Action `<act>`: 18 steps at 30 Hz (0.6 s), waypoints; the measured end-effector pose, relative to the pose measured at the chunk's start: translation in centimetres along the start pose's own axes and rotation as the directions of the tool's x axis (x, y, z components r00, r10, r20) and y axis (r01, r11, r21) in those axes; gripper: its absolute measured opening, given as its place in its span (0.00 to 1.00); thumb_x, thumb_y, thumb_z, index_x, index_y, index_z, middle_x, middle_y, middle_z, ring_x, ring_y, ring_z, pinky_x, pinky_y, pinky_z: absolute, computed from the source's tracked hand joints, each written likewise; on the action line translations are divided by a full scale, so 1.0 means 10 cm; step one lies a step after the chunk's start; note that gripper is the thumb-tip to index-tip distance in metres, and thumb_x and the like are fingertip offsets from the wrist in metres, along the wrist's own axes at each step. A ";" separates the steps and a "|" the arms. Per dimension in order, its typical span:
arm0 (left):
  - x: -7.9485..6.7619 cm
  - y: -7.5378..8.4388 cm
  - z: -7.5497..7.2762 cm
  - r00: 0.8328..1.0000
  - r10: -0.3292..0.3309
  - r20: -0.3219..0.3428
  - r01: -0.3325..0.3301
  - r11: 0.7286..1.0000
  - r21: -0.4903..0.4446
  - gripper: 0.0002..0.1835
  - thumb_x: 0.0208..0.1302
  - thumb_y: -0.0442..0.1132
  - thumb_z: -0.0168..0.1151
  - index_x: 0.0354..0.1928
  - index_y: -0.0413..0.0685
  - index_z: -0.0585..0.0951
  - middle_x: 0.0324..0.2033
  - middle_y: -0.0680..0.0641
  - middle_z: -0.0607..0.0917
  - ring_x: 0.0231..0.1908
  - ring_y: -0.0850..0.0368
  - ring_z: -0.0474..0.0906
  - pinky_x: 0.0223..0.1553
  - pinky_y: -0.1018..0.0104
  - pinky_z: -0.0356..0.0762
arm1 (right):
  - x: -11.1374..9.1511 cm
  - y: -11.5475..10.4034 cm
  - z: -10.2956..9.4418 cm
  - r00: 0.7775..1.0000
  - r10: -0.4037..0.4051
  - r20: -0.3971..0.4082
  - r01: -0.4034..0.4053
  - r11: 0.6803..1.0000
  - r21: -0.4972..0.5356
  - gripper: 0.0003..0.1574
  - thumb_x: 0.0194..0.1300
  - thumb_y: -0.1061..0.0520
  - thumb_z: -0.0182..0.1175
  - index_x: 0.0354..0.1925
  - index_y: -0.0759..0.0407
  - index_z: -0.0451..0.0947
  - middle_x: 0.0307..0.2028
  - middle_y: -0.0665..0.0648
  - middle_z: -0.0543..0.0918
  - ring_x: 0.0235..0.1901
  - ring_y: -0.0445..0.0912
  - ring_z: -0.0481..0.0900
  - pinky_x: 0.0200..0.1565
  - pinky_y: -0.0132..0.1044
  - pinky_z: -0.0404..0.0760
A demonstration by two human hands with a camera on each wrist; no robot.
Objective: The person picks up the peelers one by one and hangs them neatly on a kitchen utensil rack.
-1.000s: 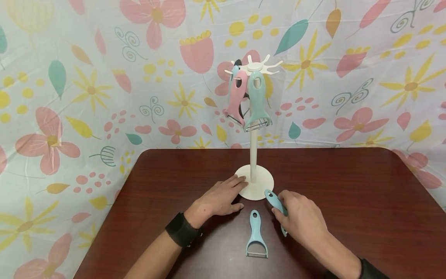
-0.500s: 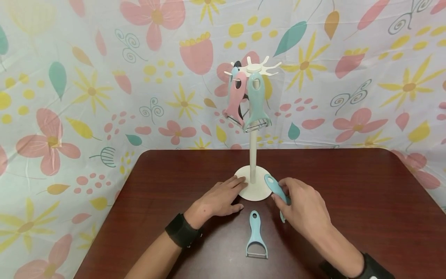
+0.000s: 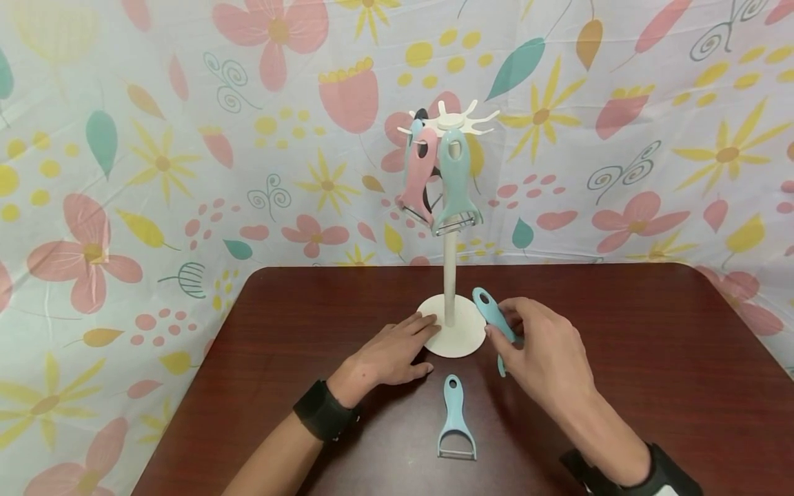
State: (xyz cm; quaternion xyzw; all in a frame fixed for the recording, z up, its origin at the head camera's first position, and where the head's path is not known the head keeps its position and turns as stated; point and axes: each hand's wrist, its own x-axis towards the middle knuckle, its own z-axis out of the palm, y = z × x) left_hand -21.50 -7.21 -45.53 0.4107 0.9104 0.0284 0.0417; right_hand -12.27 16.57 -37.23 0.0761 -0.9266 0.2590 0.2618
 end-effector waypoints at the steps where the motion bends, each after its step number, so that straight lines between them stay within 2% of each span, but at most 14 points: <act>1: 0.00 0.00 0.00 1.000 0.001 0.000 -0.001 1.000 0.001 0.39 0.66 0.56 0.60 0.74 0.51 0.62 0.73 0.50 0.57 0.72 0.50 0.50 0.61 0.49 0.66 | 0.01 -0.01 -0.01 1.000 0.000 -0.007 0.000 1.000 0.006 0.19 0.54 0.50 0.71 0.43 0.56 0.80 0.29 0.45 0.81 0.24 0.38 0.78 0.26 0.40 0.76; 12: 0.00 -0.01 0.01 1.000 -0.002 0.001 0.002 1.000 0.006 0.39 0.66 0.57 0.59 0.74 0.51 0.62 0.73 0.50 0.57 0.72 0.50 0.50 0.61 0.50 0.66 | 0.19 -0.18 -0.18 0.997 -0.015 -0.077 0.022 0.996 0.086 0.18 0.56 0.52 0.70 0.43 0.55 0.79 0.30 0.44 0.80 0.28 0.38 0.79 0.29 0.39 0.78; 18: 0.00 -0.01 0.02 1.000 0.000 0.000 0.000 1.000 0.002 0.39 0.66 0.56 0.59 0.74 0.51 0.61 0.73 0.50 0.57 0.72 0.50 0.50 0.61 0.50 0.66 | 0.25 -0.24 -0.25 0.991 -0.033 -0.130 0.047 0.993 0.104 0.16 0.55 0.52 0.71 0.42 0.54 0.80 0.29 0.41 0.79 0.29 0.36 0.79 0.29 0.29 0.76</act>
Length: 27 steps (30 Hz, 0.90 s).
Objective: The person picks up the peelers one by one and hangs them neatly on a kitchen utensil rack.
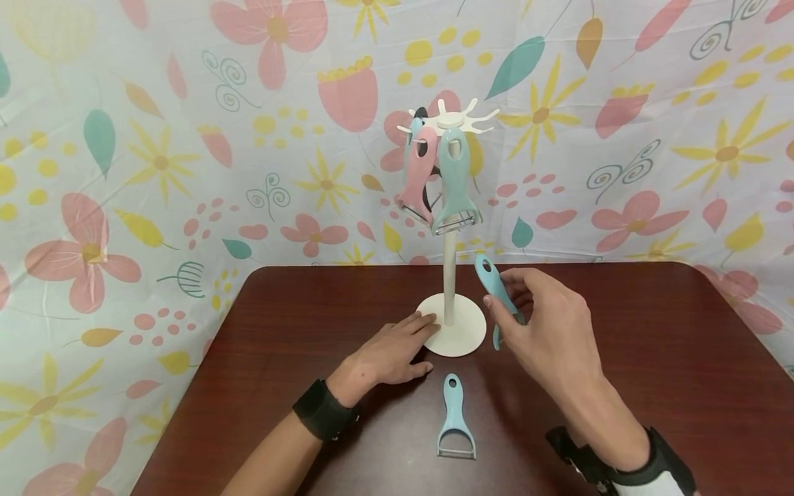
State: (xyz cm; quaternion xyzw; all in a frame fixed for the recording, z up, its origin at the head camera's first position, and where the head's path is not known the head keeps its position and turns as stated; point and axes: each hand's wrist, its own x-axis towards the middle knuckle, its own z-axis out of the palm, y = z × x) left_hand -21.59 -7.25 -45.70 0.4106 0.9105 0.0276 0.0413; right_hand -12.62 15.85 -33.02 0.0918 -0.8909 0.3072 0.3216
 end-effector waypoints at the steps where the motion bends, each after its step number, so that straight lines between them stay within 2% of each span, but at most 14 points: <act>1: 0.00 0.00 0.00 1.000 0.000 0.000 0.000 1.000 0.000 0.39 0.66 0.56 0.59 0.75 0.51 0.61 0.73 0.50 0.57 0.72 0.50 0.50 0.61 0.49 0.66 | 0.01 0.00 -0.01 1.000 -0.002 -0.008 0.002 1.000 0.000 0.16 0.55 0.52 0.71 0.42 0.55 0.80 0.29 0.41 0.79 0.29 0.36 0.79 0.29 0.28 0.75; 14: 0.00 0.00 0.01 1.000 0.000 0.000 0.000 1.000 0.003 0.39 0.67 0.56 0.58 0.75 0.50 0.61 0.74 0.49 0.56 0.72 0.49 0.50 0.61 0.49 0.66 | 0.10 -0.06 -0.07 0.996 -0.008 -0.087 0.009 1.000 0.010 0.20 0.56 0.51 0.70 0.46 0.58 0.81 0.30 0.46 0.82 0.30 0.39 0.79 0.30 0.34 0.74; 27: 0.00 0.00 0.01 1.000 -0.005 0.005 0.005 1.000 -0.008 0.39 0.67 0.56 0.58 0.75 0.51 0.61 0.74 0.50 0.55 0.72 0.50 0.49 0.62 0.49 0.65 | 0.21 -0.15 -0.15 0.989 -0.011 -0.150 0.016 0.999 0.031 0.23 0.56 0.50 0.70 0.48 0.60 0.82 0.31 0.48 0.83 0.30 0.39 0.81 0.33 0.23 0.73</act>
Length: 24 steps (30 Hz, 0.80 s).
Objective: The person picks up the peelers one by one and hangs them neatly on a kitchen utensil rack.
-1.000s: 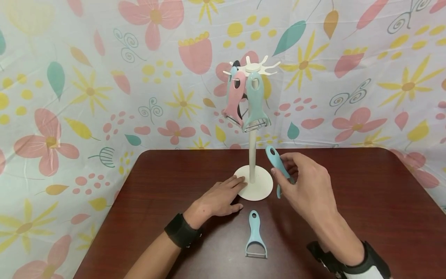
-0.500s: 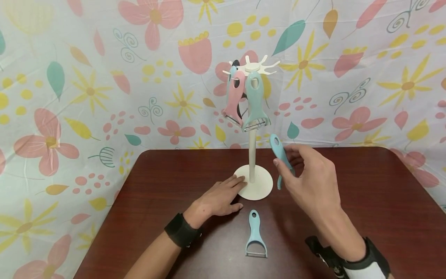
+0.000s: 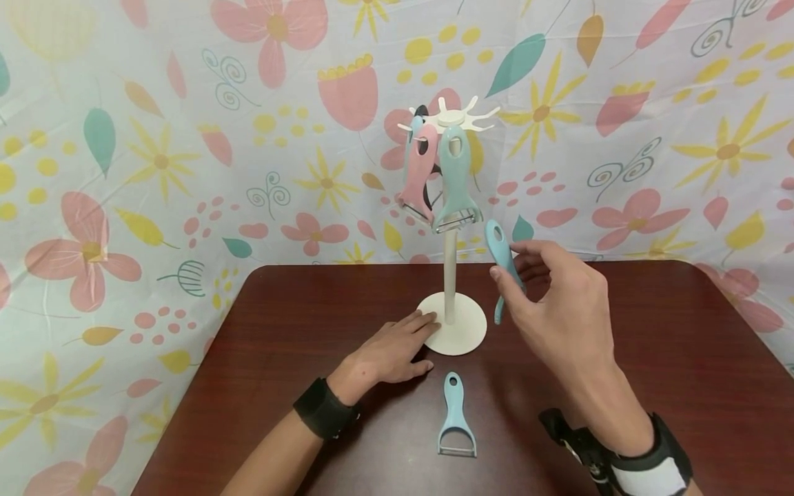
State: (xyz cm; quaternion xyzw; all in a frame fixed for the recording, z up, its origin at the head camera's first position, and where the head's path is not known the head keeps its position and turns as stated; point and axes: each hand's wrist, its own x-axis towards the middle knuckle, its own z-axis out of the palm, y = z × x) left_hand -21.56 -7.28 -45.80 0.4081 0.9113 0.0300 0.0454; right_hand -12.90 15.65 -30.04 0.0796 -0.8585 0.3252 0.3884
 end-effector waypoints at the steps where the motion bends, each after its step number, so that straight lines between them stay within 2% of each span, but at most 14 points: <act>1: 0.00 0.00 0.00 1.000 0.000 0.000 0.000 1.000 0.000 0.39 0.67 0.56 0.58 0.75 0.51 0.61 0.74 0.50 0.55 0.72 0.50 0.49 0.62 0.49 0.65 | 0.01 -0.01 0.00 1.000 -0.004 -0.002 0.004 1.000 0.001 0.23 0.56 0.50 0.70 0.48 0.60 0.82 0.31 0.48 0.84 0.30 0.40 0.81 0.33 0.24 0.73; 9: 0.01 0.01 -0.01 1.000 -0.002 0.007 0.002 1.000 -0.002 0.39 0.66 0.56 0.59 0.75 0.51 0.61 0.74 0.50 0.56 0.72 0.50 0.50 0.61 0.49 0.65 | 0.06 -0.05 -0.05 1.000 -0.012 -0.019 0.012 1.000 0.020 0.23 0.56 0.50 0.70 0.48 0.60 0.82 0.31 0.49 0.84 0.30 0.40 0.81 0.33 0.22 0.74; 15: 0.00 0.01 -0.01 1.000 -0.005 0.006 0.005 1.000 -0.009 0.39 0.66 0.56 0.59 0.75 0.51 0.61 0.74 0.50 0.56 0.72 0.50 0.49 0.62 0.49 0.65 | 0.14 -0.09 -0.11 0.997 -0.034 -0.068 0.038 0.998 0.055 0.21 0.56 0.51 0.70 0.47 0.59 0.83 0.31 0.50 0.84 0.30 0.41 0.81 0.35 0.23 0.72; 24: -0.01 0.01 -0.03 1.000 -0.002 0.006 0.002 1.000 -0.013 0.39 0.66 0.56 0.59 0.75 0.51 0.61 0.74 0.49 0.56 0.72 0.50 0.49 0.62 0.48 0.65 | 0.29 -0.13 -0.21 0.993 -0.043 -0.113 0.050 0.997 0.060 0.24 0.57 0.51 0.69 0.50 0.60 0.83 0.33 0.53 0.85 0.32 0.43 0.82 0.34 0.12 0.70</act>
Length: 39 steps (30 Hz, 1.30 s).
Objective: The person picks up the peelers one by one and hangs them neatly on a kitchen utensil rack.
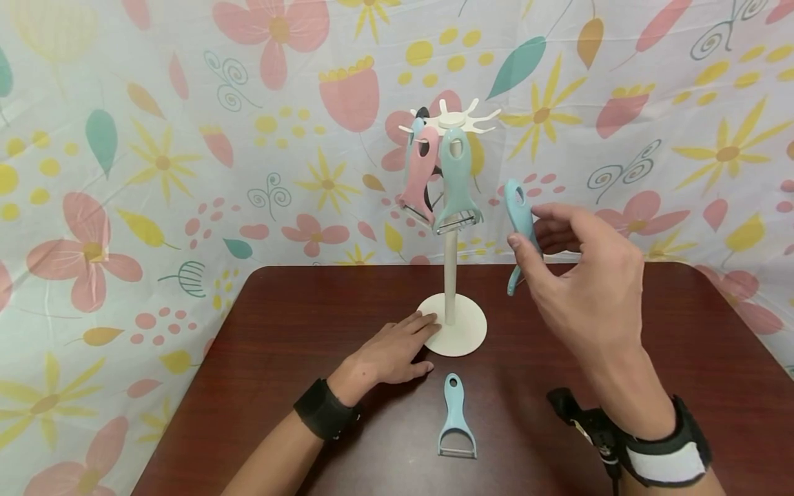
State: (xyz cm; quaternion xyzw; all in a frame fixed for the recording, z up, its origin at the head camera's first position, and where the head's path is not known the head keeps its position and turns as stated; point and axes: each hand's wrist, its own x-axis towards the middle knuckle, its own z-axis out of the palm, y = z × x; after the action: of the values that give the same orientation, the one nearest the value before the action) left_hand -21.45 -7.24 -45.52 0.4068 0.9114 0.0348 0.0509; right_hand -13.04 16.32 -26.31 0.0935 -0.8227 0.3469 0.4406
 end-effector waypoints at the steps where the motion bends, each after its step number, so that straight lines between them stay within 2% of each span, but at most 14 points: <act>1: 0.00 0.00 0.00 1.000 0.000 0.001 0.000 1.000 -0.002 0.39 0.66 0.56 0.59 0.75 0.51 0.60 0.74 0.50 0.56 0.72 0.50 0.49 0.62 0.48 0.65 | 0.01 -0.01 0.00 1.000 -0.004 -0.002 0.004 1.000 -0.002 0.24 0.57 0.51 0.69 0.50 0.60 0.83 0.33 0.53 0.85 0.31 0.43 0.82 0.34 0.12 0.70; 9: 0.00 0.01 -0.01 1.000 0.000 0.003 0.000 1.000 -0.009 0.39 0.66 0.55 0.60 0.75 0.50 0.61 0.74 0.49 0.56 0.72 0.50 0.49 0.62 0.48 0.65 | 0.13 -0.14 -0.03 0.998 -0.051 -0.048 0.052 0.998 0.034 0.22 0.55 0.57 0.70 0.49 0.64 0.83 0.31 0.57 0.85 0.30 0.46 0.81 0.40 0.21 0.73; 14: -0.01 0.00 -0.01 1.000 0.002 0.003 -0.002 1.000 0.001 0.39 0.66 0.56 0.59 0.75 0.50 0.61 0.74 0.49 0.56 0.72 0.49 0.49 0.62 0.48 0.65 | 0.19 -0.27 -0.05 0.994 -0.063 -0.088 0.069 0.996 0.062 0.21 0.55 0.59 0.70 0.47 0.67 0.83 0.30 0.58 0.85 0.29 0.46 0.80 0.40 0.21 0.74; 20: -0.01 0.00 0.00 1.000 0.001 0.006 -0.001 1.000 0.013 0.39 0.67 0.56 0.58 0.75 0.49 0.61 0.74 0.48 0.56 0.72 0.48 0.49 0.62 0.48 0.64 | 0.24 -0.27 -0.05 0.992 -0.057 -0.111 0.065 0.995 0.072 0.20 0.56 0.58 0.69 0.47 0.66 0.83 0.31 0.57 0.85 0.30 0.44 0.79 0.40 0.22 0.75; 30: -0.01 0.01 -0.01 1.000 -0.009 0.010 0.009 1.000 -0.006 0.39 0.66 0.56 0.58 0.75 0.50 0.60 0.74 0.48 0.55 0.72 0.49 0.48 0.63 0.47 0.63 | 0.38 -0.29 -0.01 0.987 -0.095 -0.129 0.106 0.991 0.076 0.21 0.55 0.55 0.71 0.46 0.66 0.83 0.31 0.55 0.86 0.30 0.44 0.80 0.41 0.22 0.76; 35: 0.00 0.00 0.00 1.000 -0.009 0.006 0.009 1.000 0.002 0.39 0.67 0.56 0.58 0.75 0.50 0.60 0.74 0.48 0.55 0.72 0.49 0.48 0.63 0.47 0.64 | 0.44 -0.35 0.01 0.983 -0.137 -0.120 0.147 0.986 0.078 0.19 0.56 0.59 0.69 0.45 0.68 0.83 0.31 0.58 0.86 0.30 0.42 0.80 0.41 0.24 0.77; 39: 0.00 0.00 0.01 1.000 -0.004 0.007 0.004 1.000 0.004 0.39 0.67 0.56 0.58 0.75 0.50 0.60 0.74 0.49 0.55 0.72 0.49 0.48 0.62 0.47 0.64 | 0.46 -0.39 0.04 0.988 -0.125 -0.093 0.134 0.986 0.095 0.19 0.57 0.61 0.68 0.46 0.70 0.82 0.32 0.60 0.85 0.31 0.45 0.80 0.42 0.24 0.76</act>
State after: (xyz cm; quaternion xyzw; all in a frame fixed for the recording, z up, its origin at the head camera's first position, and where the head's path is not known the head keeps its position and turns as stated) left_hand -21.44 -7.22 -45.61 0.4052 0.9121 0.0316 0.0535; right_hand -14.22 13.80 -20.94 0.1537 -0.7764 0.3624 0.4922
